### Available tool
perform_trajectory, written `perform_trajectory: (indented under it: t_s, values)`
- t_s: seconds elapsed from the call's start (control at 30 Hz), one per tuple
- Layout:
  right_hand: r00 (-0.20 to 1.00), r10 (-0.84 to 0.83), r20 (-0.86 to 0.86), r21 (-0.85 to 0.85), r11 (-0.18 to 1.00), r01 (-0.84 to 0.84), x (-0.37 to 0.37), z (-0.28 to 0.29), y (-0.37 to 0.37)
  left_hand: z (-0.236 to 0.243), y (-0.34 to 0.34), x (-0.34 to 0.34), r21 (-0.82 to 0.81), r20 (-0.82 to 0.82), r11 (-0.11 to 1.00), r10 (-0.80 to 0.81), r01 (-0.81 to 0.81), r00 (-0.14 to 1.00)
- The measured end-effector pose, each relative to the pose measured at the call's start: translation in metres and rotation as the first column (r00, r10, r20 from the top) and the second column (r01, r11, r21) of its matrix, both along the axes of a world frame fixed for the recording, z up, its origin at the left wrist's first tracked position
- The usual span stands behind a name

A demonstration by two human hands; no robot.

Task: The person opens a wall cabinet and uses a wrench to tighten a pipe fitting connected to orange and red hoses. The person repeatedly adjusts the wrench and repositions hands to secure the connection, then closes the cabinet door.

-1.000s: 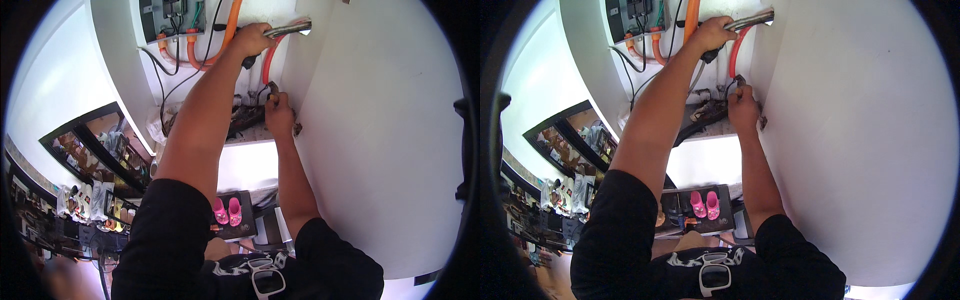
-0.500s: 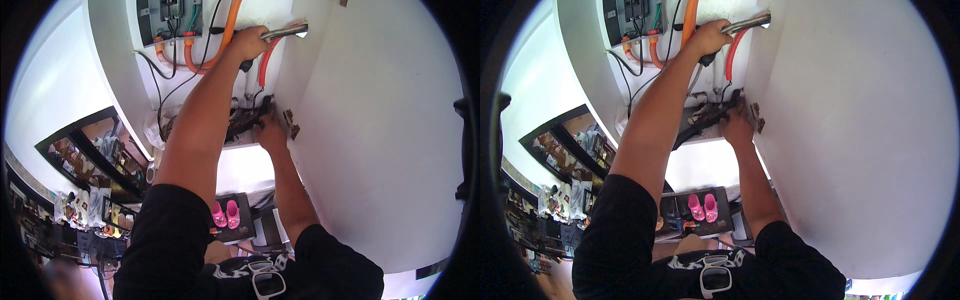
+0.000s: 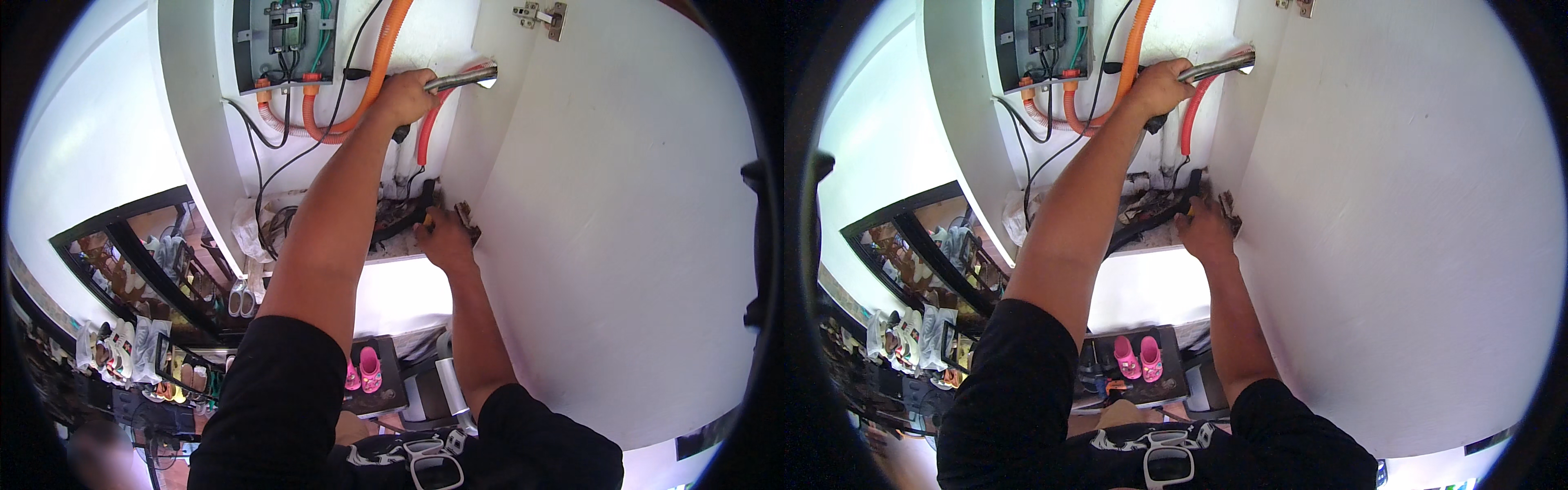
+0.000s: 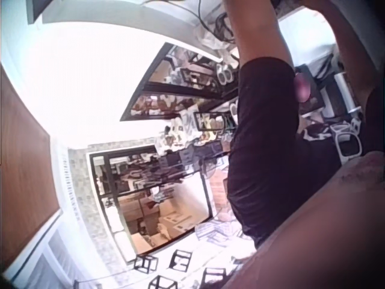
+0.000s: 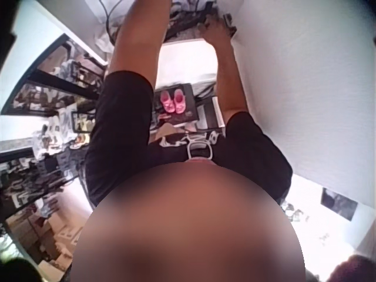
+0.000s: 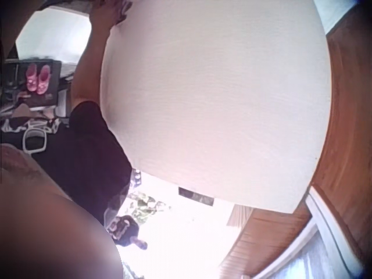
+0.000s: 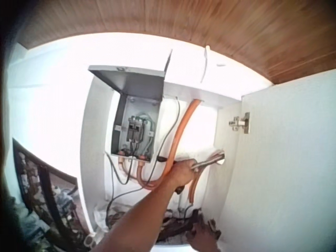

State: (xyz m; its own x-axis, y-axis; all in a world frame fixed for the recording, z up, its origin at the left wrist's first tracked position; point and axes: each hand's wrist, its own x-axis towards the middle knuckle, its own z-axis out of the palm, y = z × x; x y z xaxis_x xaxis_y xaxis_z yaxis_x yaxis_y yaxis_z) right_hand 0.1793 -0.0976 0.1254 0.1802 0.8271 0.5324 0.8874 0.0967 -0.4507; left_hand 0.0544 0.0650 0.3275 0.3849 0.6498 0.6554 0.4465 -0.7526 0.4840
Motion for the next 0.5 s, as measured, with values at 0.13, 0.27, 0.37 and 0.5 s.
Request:
perform_trajectory:
  t_s: [0.13,0.27,0.37,0.5]
  values:
    - [0.986,0.163,-0.039,0.231,0.961,-0.15,-0.002,0.076,-0.004,0.0,0.002,0.003,0.062,-0.018,0.997,0.035,-0.033,0.999]
    - [0.99,-0.037,0.135,0.578,0.814,-0.049,-0.008,0.207,0.05,0.008,-0.002,0.016,0.094,-0.158,0.972,0.229,-0.217,0.96]
    - [0.931,-0.145,0.335,0.357,0.934,0.017,-0.008,0.268,0.09,0.015,-0.008,0.026,0.033,-0.145,0.948,0.318,-0.316,0.937]
    - [0.81,-0.112,0.576,0.037,0.993,0.111,0.01,0.273,0.11,0.012,-0.013,0.026,0.002,-0.072,0.938,0.346,-0.347,0.935]
